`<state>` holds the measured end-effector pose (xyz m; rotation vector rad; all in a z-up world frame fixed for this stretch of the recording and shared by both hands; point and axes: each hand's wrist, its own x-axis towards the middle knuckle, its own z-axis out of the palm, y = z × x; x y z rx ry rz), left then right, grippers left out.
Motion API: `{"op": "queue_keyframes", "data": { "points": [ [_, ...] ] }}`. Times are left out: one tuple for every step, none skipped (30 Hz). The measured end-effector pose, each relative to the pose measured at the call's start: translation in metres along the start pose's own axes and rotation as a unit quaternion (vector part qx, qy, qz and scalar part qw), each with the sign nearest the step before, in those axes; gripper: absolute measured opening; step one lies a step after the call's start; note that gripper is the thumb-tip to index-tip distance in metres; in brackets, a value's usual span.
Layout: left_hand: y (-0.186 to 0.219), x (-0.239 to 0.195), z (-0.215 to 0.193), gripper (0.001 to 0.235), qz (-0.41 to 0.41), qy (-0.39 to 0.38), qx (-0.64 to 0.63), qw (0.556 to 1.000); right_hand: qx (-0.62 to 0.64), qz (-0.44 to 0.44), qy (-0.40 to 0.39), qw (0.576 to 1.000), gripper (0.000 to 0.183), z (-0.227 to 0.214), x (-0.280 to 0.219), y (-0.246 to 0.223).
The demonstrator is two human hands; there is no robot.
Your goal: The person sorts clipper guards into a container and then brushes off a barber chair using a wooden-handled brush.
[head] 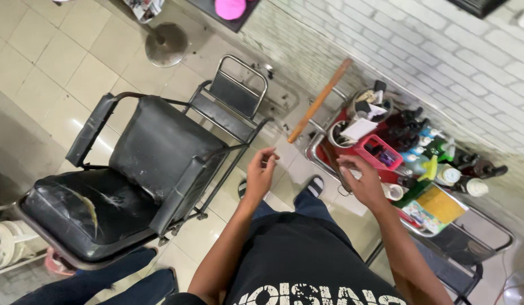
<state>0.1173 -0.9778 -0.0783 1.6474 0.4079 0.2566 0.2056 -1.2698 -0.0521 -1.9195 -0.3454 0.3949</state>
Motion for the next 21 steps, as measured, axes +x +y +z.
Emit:
{"op": "queue_keyframes", "data": {
  "points": [
    [0.002,0.003,-0.017,0.023,0.004,0.005,-0.004,1.0,-0.004,-0.006,-0.002,1.0,0.031,0.008,0.003,-0.01],
    [0.003,0.004,-0.036,0.023,0.009,0.014,0.007,1.0,-0.008,-0.004,-0.003,1.0,0.032,0.016,0.004,-0.019],
    [0.003,0.006,-0.054,0.022,0.013,0.023,0.018,0.999,-0.012,-0.003,-0.004,1.0,0.032,0.026,0.006,-0.026],
    [0.002,0.005,-0.075,0.022,0.009,0.029,0.016,0.999,-0.014,-0.002,-0.011,1.0,0.032,0.036,0.004,-0.032],
    [0.0,0.007,-0.096,0.021,0.029,0.032,0.005,0.999,-0.029,0.001,0.013,0.999,0.027,0.043,0.004,-0.037],
    [-0.003,0.006,-0.121,0.02,0.046,0.033,-0.004,0.998,-0.043,0.009,0.036,0.998,0.023,0.054,0.001,-0.04],
    [-0.006,0.003,-0.147,0.02,0.037,0.036,-0.002,0.999,-0.018,-0.004,0.05,0.999,0.025,0.065,0.0,-0.042],
    [-0.008,0.005,-0.177,0.02,0.03,0.044,0.013,0.998,0.008,-0.018,0.068,0.997,0.027,0.078,0.0,-0.044],
    [-0.01,0.007,-0.208,0.02,0.023,0.052,0.029,0.998,0.011,-0.013,0.065,0.998,0.027,0.092,-0.006,-0.047],
    [-0.013,0.006,-0.241,0.018,0.03,0.068,0.04,0.996,0.035,-0.017,0.095,0.995,0.026,0.106,-0.011,-0.048],
    [-0.017,0.006,-0.278,0.016,0.036,0.084,0.051,0.995,0.059,-0.021,0.124,0.99,0.025,0.125,-0.015,-0.049],
    [-0.021,0.006,-0.318,0.016,0.063,0.096,0.072,0.991,0.06,-0.016,0.121,0.991,0.025,0.146,-0.021,-0.049],
    [-0.025,0.007,-0.36,0.016,0.091,0.108,0.093,0.986,0.091,-0.015,0.129,0.987,0.024,0.167,-0.026,-0.05],
    [-0.029,0.004,-0.4,0.012,0.099,0.139,0.133,0.976,0.117,-0.015,0.138,0.983,0.024,0.182,-0.034,-0.054],
    [-0.032,0.005,-0.442,0.011,0.094,0.171,0.139,0.971,0.115,-0.008,0.134,0.984,0.024,0.199,-0.042,-0.058],
    [-0.035,0.0,-0.481,0.011,0.103,0.211,0.205,0.95,0.094,0.004,0.13,0.987,0.023,0.219,-0.049,-0.063],
    [-0.038,-0.008,-0.519,0.018,0.056,0.248,0.257,0.932,0.073,0.015,0.125,0.989,0.022,0.236,-0.057,-0.069],
    [-0.041,-0.014,-0.555,0.027,0.012,0.283,0.307,0.909,0.072,0.018,0.122,0.99,0.022,0.251,-0.064,-0.076],
    [-0.045,-0.026,-0.587,0.037,-0.037,0.283,0.449,0.846,0.089,0.018,0.102,0.991,0.023,0.263,-0.072,-0.084],
    [-0.05,-0.036,-0.616,0.047,-0.082,0.275,0.579,0.763,0.106,0.017,0.085,0.991,0.023,0.274,-0.078,-0.092],
    [-0.058,-0.045,-0.641,0.047,-0.083,0.274,0.579,0.764,0.105,0.018,0.085,0.991,0.023,0.286,-0.082,-0.1]
  ]
}}
